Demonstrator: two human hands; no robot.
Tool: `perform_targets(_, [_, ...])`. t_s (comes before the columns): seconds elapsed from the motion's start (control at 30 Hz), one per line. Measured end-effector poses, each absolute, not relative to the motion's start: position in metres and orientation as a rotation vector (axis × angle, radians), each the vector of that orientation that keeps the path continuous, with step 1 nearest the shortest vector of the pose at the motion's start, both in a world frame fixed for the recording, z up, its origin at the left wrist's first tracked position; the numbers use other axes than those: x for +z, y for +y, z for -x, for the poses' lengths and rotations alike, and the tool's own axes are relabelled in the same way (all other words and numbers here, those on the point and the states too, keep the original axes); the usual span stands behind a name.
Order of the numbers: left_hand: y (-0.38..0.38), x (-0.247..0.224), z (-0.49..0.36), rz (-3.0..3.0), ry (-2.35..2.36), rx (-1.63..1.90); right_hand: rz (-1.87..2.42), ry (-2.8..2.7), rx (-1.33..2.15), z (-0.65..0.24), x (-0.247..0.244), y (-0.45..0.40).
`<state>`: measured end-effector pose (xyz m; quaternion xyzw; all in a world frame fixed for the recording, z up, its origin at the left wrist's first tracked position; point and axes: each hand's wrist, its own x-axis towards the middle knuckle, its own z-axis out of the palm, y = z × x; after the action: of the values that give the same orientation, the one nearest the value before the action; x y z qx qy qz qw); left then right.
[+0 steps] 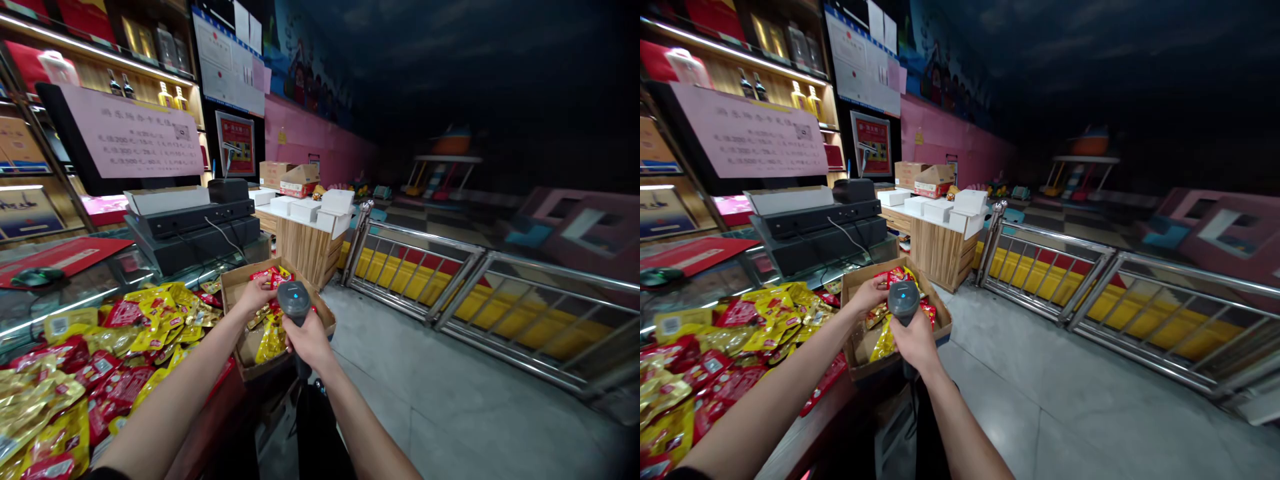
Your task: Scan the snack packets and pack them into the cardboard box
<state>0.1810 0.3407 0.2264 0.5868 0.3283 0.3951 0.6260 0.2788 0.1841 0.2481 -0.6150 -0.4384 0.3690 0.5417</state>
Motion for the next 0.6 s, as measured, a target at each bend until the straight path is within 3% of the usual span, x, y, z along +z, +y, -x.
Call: perform_targets(0.6, [0.347, 0.232, -0.174, -1.449, 0.763, 0.936, 1.423, -1.082, 0.822, -0.278, 0.251, 0.195])
